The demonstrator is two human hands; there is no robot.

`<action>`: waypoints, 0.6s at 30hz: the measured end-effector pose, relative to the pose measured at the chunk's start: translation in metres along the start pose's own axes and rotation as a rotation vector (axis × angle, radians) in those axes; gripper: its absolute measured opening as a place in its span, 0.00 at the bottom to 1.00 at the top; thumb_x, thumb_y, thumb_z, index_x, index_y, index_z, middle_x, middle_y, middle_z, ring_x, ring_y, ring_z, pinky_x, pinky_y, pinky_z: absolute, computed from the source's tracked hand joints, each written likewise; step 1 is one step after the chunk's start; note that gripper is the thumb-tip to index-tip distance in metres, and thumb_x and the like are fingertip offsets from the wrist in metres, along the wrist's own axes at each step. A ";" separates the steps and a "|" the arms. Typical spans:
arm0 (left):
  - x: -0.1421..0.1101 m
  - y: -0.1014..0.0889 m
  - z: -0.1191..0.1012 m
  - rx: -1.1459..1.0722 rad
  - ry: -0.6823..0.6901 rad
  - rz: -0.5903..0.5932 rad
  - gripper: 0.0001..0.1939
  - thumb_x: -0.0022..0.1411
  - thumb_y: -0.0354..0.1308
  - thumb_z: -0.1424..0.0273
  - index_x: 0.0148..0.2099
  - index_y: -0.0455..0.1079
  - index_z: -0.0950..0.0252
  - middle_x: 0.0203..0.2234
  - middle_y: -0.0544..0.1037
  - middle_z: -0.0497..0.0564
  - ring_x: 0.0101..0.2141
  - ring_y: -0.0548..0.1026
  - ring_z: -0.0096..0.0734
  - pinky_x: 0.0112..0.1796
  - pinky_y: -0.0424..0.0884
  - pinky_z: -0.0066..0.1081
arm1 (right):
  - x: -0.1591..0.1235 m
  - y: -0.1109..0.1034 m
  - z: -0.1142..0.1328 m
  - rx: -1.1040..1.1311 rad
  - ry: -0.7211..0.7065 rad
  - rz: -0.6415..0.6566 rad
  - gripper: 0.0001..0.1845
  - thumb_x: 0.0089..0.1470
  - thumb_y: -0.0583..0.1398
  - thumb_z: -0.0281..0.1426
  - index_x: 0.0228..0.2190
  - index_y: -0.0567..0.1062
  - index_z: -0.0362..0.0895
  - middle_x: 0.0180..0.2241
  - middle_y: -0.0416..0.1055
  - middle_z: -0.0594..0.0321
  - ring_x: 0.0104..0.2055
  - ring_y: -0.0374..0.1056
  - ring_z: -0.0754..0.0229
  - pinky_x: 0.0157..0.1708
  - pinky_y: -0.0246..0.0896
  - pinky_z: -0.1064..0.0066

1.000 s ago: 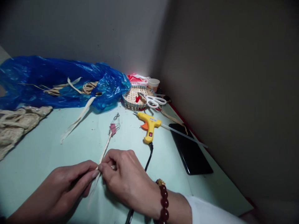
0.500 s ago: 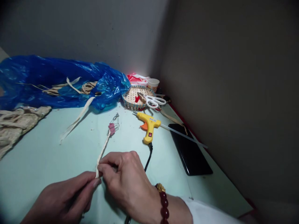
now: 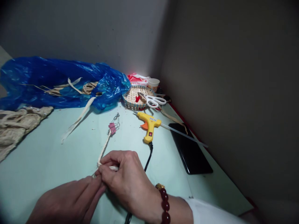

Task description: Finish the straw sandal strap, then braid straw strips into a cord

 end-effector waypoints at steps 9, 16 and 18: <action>0.034 -0.007 -0.006 -0.585 -0.421 0.346 0.13 0.62 0.56 0.58 0.43 0.67 0.60 0.28 0.73 0.45 0.26 0.69 0.28 0.26 0.65 0.25 | -0.007 -0.004 0.016 -0.121 -0.122 0.050 0.09 0.59 0.56 0.29 0.33 0.77 0.41 0.30 0.75 0.60 0.32 0.69 0.61 0.35 0.61 0.72; 0.024 0.011 0.000 -0.705 -0.530 0.490 0.13 0.64 0.53 0.57 0.36 0.66 0.62 0.13 0.64 0.39 0.12 0.51 0.18 0.14 0.47 0.20 | -0.009 -0.007 0.015 -0.298 -0.130 0.063 0.03 0.60 0.55 0.28 0.37 0.69 0.42 0.29 0.73 0.64 0.31 0.66 0.62 0.33 0.59 0.72; 0.023 0.008 0.000 -0.653 -0.516 0.442 0.16 0.64 0.51 0.55 0.33 0.66 0.62 0.13 0.63 0.39 0.13 0.51 0.19 0.15 0.48 0.21 | -0.008 -0.006 0.013 -0.306 -0.143 0.086 0.04 0.60 0.55 0.26 0.39 0.66 0.43 0.29 0.73 0.64 0.33 0.66 0.62 0.35 0.60 0.71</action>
Point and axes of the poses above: each hand's wrist, its own x-axis towards the middle knuckle, its own y-axis out of the palm, z = x × y, the point moved 7 cm from there along x, towards the middle knuckle
